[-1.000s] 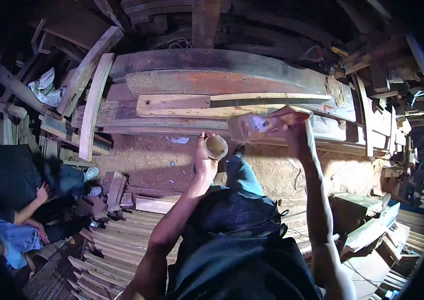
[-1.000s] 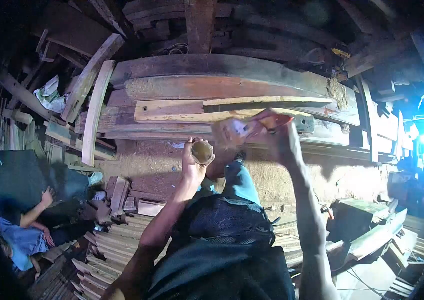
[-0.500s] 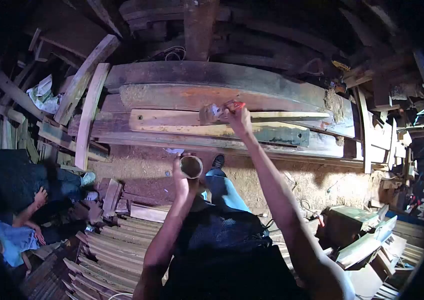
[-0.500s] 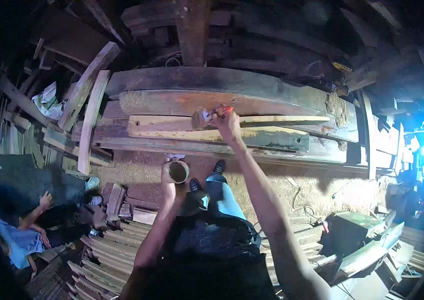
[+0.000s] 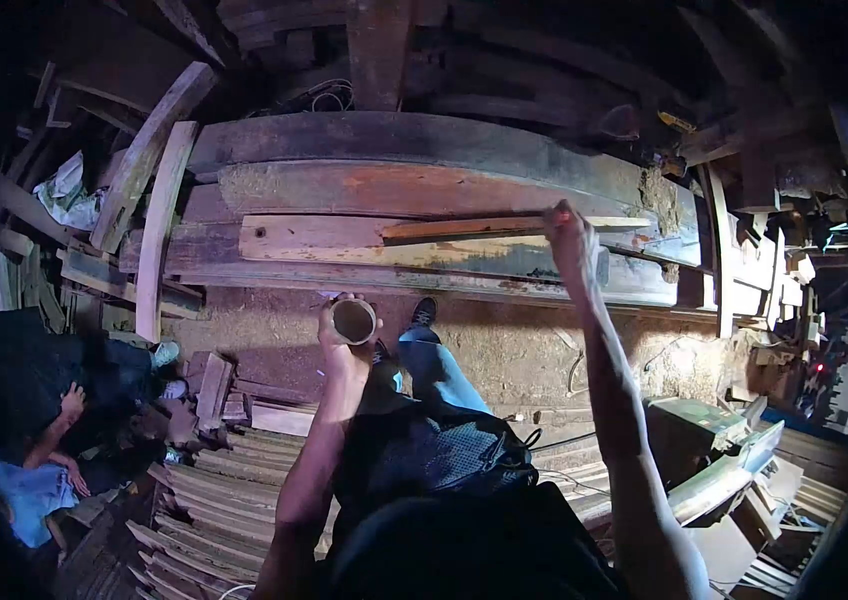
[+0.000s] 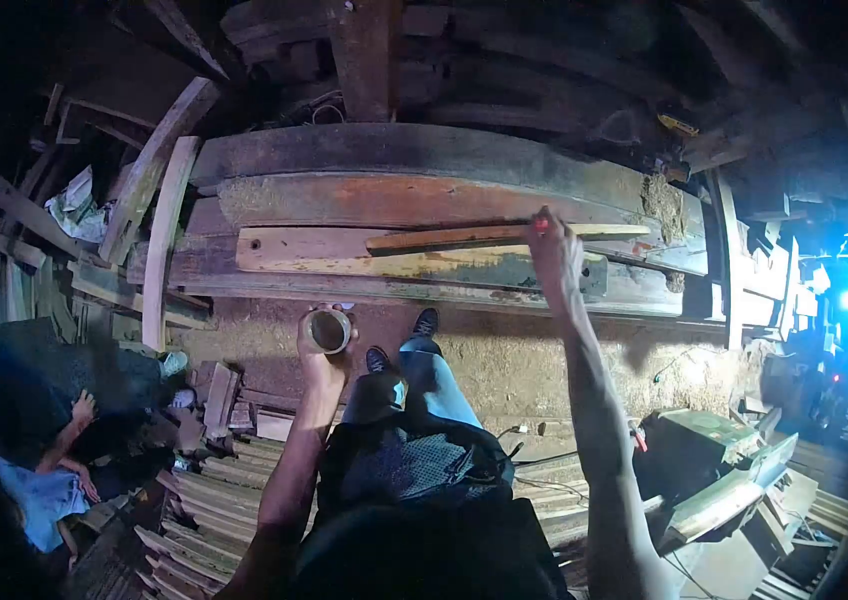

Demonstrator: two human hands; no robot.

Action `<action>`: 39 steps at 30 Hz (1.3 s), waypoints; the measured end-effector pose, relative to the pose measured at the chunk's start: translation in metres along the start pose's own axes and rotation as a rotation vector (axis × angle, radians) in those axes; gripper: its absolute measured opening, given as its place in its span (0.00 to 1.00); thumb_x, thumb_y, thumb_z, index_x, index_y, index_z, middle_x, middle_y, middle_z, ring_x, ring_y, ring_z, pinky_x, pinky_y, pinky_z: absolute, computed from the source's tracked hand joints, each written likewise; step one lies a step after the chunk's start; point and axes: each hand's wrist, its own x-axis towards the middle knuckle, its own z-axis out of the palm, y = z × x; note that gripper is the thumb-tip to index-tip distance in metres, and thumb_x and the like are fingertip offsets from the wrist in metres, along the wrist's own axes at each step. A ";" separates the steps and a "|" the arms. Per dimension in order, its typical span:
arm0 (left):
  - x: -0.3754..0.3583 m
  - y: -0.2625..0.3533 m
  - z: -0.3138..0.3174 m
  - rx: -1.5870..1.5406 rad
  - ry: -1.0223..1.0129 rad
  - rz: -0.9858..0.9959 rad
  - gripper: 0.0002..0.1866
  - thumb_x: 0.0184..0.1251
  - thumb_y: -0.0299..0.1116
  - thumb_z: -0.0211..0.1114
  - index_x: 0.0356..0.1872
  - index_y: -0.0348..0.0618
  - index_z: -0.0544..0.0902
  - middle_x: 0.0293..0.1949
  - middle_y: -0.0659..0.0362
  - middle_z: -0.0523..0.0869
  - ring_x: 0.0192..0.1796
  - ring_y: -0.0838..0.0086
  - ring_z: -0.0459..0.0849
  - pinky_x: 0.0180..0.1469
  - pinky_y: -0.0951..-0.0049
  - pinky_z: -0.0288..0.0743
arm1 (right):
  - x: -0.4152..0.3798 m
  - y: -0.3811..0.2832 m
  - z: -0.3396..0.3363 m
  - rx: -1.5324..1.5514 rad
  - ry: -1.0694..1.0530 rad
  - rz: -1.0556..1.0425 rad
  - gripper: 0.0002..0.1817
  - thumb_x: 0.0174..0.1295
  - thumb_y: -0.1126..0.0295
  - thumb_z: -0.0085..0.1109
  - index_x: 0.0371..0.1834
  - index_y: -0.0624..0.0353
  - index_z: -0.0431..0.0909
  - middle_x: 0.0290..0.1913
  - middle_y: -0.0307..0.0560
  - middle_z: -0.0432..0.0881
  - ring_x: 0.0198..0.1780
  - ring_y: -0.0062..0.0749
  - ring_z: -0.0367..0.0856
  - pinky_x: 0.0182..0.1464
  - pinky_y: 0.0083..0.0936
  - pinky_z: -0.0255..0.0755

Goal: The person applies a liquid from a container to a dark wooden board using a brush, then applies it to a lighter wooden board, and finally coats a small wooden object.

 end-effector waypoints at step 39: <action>-0.016 -0.092 0.077 -0.141 -0.064 0.017 0.19 0.68 0.43 0.62 0.52 0.41 0.80 0.52 0.55 0.81 0.53 0.59 0.81 0.46 0.65 0.86 | 0.022 0.070 -0.020 0.808 -0.203 0.102 0.08 0.59 0.67 0.61 0.38 0.58 0.77 0.29 0.54 0.81 0.34 0.51 0.83 0.37 0.38 0.73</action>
